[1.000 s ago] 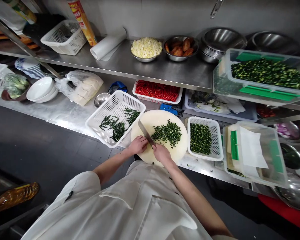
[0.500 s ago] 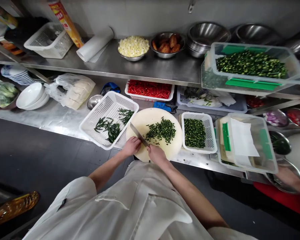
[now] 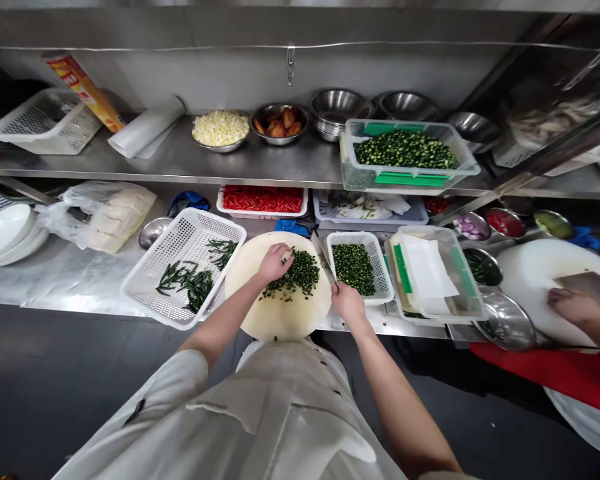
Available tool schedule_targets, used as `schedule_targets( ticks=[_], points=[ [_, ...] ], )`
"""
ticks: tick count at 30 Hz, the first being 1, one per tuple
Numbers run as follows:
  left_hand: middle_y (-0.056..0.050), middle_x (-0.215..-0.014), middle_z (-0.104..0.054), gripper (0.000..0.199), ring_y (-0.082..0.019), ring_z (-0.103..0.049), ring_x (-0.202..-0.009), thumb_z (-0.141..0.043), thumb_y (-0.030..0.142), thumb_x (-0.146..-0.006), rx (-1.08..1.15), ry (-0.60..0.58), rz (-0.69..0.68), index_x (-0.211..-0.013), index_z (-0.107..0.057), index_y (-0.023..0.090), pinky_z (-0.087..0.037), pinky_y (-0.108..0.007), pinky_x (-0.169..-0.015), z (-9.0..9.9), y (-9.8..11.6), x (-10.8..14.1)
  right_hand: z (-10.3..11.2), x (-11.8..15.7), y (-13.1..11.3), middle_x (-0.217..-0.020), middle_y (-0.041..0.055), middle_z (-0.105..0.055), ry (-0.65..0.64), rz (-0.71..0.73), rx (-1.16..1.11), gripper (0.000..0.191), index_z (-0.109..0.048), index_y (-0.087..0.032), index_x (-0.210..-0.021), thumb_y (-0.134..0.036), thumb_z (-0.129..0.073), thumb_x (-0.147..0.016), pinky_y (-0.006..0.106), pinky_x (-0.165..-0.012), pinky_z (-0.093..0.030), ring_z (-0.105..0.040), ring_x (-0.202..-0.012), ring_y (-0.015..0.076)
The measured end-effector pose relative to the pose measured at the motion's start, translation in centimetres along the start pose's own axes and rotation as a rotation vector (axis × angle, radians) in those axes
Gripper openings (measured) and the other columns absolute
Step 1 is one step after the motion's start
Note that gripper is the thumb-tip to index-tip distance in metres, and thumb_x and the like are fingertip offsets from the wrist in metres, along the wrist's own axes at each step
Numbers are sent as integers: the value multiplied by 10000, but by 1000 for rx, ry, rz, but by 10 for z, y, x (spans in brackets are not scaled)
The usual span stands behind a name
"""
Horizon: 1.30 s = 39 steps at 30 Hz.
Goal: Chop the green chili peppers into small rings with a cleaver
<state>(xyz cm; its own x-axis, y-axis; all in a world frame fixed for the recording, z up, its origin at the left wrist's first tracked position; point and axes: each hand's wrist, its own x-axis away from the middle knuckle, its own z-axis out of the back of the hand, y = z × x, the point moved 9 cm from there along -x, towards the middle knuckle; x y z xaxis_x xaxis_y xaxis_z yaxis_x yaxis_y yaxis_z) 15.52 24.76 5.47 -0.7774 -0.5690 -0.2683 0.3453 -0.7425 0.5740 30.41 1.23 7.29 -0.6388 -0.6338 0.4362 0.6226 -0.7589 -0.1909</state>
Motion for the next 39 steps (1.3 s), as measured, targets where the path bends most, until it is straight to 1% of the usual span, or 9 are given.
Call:
schedule_targets(
  ticks=[3,6,9,13,19,23,27,33,39],
  points=[
    [-177,-1600,-532,608,-344,-423,-1550,-604,561,-1011,-63,-105,32,-1480,-568,176,-349,-576,-1297,-42,5,-35,-1,-2,-1,-1118,166,-800,-10,28,11,395,-719,-174,-1239,-370,-392,-1140,320,-870,-497,-765,-1060,267],
    [-225,-1698,-401,860,-387,-321,-1617,-581,701,-982,-100,-234,-26,-1603,-433,125,-277,-620,-1320,-75,22,-28,-16,6,-12,-1117,168,-798,-57,70,-31,379,-691,-164,-1279,-341,-386,-1142,315,-882,-501,-767,-1057,258],
    [-245,-1711,-367,1035,-387,-325,-1617,-652,759,-915,-115,-290,-112,-1658,-352,105,-296,-570,-1329,-82,41,1,-29,13,-7,-1150,178,-789,-93,118,-106,343,-690,-149,-1255,-312,-413,-1135,297,-896,-495,-755,-1086,250],
    [-210,-1698,-393,1163,-414,-348,-1596,-820,745,-784,-140,-358,-179,-1684,-350,178,-269,-597,-1340,-79,66,39,-41,4,43,-960,121,-785,-190,152,-368,301,-703,-180,-1000,-351,-474,-1094,277,-766,-496,-748,-889,231],
    [-135,-1707,-406,841,-392,-309,-1618,-704,618,-961,-228,-181,-17,-1672,-397,291,-171,-655,-1355,-85,89,48,-85,-1,95,-544,-104,-465,-455,23,-1028,344,-519,-250,-955,-594,-533,-971,250,-448,-379,-414,-415,132],
    [-78,-1654,-494,611,-406,-329,-1600,-653,538,-1012,-262,0,136,-1579,-521,355,-142,-735,-1326,-80,86,39,-116,15,54,-540,-125,-422,-589,12,-1097,407,-478,-267,-938,-663,-570,-929,225,-419,-349,-365,-397,104],
    [-100,-1490,-627,394,-339,-501,-1476,-547,437,-1075,-226,229,279,-1431,-627,288,-361,-667,-1263,-50,72,41,-127,31,6,-534,-131,-408,-747,69,-1116,321,-476,-264,-902,-556,-599,-953,197,-415,-317,-361,-396,86],
    [-108,-1364,-683,275,-279,-609,-1349,-559,435,-1083,-115,406,251,-1227,-697,246,-496,-568,-1200,-15,102,10,-81,31,9,-547,-124,-481,-753,184,-1198,277,-506,-257,-910,-498,-640,-929,194,-404,-323,-399,-385,84],
    [-90,-1338,-700,215,-260,-599,-1368,-666,402,-1039,106,507,14,-1172,-718,241,-477,-530,-1222,-40,200,-79,4,15,96,-572,-67,-552,-382,235,-1043,343,-541,-251,-855,-580,-577,-945,239,-443,-375,-507,-436,134]
  ],
)
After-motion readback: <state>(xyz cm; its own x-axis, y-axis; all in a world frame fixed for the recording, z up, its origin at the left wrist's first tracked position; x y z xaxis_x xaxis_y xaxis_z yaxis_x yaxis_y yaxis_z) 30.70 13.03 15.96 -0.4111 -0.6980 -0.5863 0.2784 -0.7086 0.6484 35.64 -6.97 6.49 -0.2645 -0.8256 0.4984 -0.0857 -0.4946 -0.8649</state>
